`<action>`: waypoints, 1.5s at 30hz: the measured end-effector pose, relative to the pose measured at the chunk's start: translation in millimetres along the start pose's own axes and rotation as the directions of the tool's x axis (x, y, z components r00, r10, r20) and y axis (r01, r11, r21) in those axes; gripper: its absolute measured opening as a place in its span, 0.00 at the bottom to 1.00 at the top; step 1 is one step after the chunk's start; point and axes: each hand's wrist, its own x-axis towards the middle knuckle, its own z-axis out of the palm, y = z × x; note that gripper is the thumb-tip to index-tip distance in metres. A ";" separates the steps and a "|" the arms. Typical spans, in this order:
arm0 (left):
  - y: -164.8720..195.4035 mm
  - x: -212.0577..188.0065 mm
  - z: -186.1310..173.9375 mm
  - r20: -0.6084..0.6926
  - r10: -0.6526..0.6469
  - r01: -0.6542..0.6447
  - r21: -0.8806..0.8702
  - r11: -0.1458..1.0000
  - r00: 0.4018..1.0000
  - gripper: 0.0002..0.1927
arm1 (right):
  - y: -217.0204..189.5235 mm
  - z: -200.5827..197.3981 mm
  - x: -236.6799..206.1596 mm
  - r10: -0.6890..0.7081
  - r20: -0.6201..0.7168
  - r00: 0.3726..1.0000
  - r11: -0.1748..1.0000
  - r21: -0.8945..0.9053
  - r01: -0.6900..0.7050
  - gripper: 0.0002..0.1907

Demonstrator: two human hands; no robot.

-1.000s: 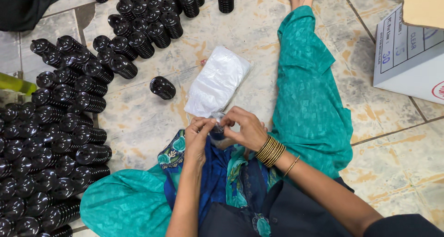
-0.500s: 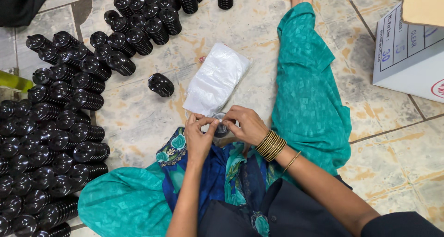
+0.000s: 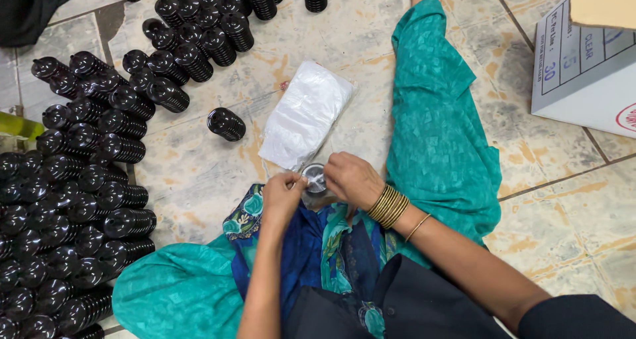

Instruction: The person sits on the floor and packs black plastic bobbins into clear plastic bags one at a time, ties each bag closed, and sets the bagged bobbins aside with other completed bags.

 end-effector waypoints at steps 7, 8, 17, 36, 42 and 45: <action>-21.5 10.6 12.1 0.374 -0.222 0.394 -0.486 0.780 0.901 0.05 | -15.9 -6.0 -12.1 -0.298 0.104 0.949 0.946 -0.098 0.308 0.10; -20.7 9.0 14.2 0.384 -0.225 0.407 -0.500 0.765 0.895 0.05 | -15.2 -7.4 -11.0 -0.233 0.118 0.965 0.971 -0.033 0.239 0.10; -7.1 -5.6 13.9 0.270 0.005 0.161 -0.587 0.794 0.963 0.07 | 6.6 -3.5 2.4 0.199 0.094 0.976 0.861 0.459 -0.220 0.06; 3.1 -17.6 10.8 0.001 0.008 -0.007 -0.279 0.960 1.000 0.08 | 14.3 2.3 14.1 0.157 0.273 0.949 0.828 0.488 -0.277 0.18; -4.7 -14.2 19.3 -0.138 0.039 -0.049 -0.066 0.997 0.990 0.09 | 4.6 12.8 3.2 0.091 0.072 0.993 0.946 0.305 -0.108 0.12; -3.0 -12.8 21.7 -0.156 0.082 -0.081 0.012 0.997 0.984 0.09 | 0.6 18.8 -2.7 0.034 0.035 0.999 0.992 0.123 -0.038 0.08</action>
